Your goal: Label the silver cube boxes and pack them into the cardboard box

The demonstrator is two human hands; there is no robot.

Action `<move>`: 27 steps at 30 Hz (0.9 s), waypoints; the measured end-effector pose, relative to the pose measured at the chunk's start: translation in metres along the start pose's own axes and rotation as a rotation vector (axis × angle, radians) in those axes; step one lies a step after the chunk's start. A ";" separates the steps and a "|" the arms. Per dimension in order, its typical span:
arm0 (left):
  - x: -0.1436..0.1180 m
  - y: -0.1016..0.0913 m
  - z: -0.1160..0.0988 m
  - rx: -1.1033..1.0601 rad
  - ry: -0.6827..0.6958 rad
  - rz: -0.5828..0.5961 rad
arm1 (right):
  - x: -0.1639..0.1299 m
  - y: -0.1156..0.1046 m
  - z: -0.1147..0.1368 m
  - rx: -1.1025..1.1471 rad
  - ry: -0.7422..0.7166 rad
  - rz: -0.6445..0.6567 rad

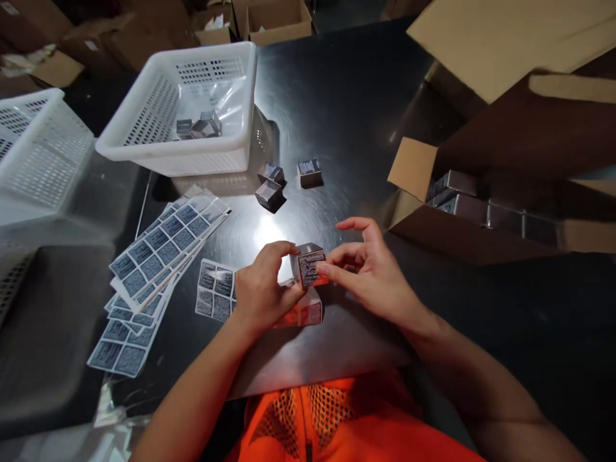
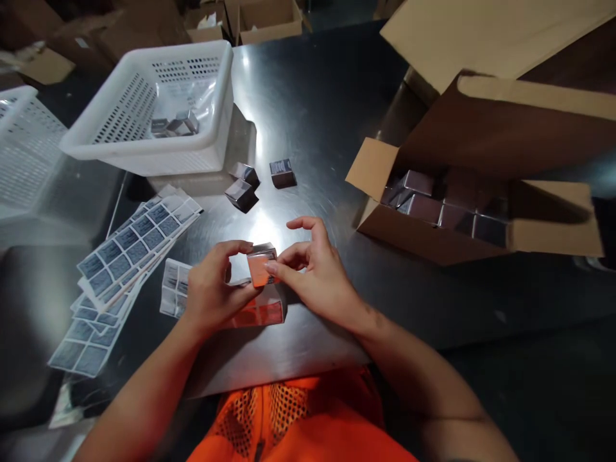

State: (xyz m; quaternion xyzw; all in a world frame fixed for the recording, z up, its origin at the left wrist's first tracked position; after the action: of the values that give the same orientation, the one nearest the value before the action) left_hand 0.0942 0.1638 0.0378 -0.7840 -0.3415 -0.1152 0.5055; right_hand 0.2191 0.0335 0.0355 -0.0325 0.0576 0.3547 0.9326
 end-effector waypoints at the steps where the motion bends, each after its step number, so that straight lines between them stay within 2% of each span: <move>1: 0.000 0.000 0.000 -0.009 0.001 -0.006 | 0.000 0.000 0.000 0.001 -0.002 -0.003; 7: -0.002 0.002 0.002 0.001 -0.021 -0.017 | 0.000 0.000 -0.001 0.032 -0.008 0.008; 20: -0.002 0.000 -0.002 -0.015 0.047 -0.044 | -0.001 0.001 0.001 -0.021 -0.016 -0.018; 24: -0.004 0.000 -0.005 -0.001 0.075 -0.057 | -0.005 0.000 0.005 -0.153 -0.061 -0.108; 27: -0.004 0.000 -0.006 0.006 0.064 -0.050 | -0.004 -0.009 0.010 -0.399 -0.095 -0.200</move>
State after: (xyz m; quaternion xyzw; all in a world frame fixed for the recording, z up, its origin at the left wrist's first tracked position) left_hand 0.0925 0.1566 0.0384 -0.7696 -0.3450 -0.1516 0.5155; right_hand 0.2231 0.0256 0.0460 -0.2053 -0.0612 0.2659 0.9399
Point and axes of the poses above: each hand's wrist, its own x-axis towards the middle knuckle, its own y-axis out of the palm, z = x × y, the point moved 5 cm from there along x, towards the middle knuckle, and after that the axes turned 8 degrees about -z, right-handed, at the moved point
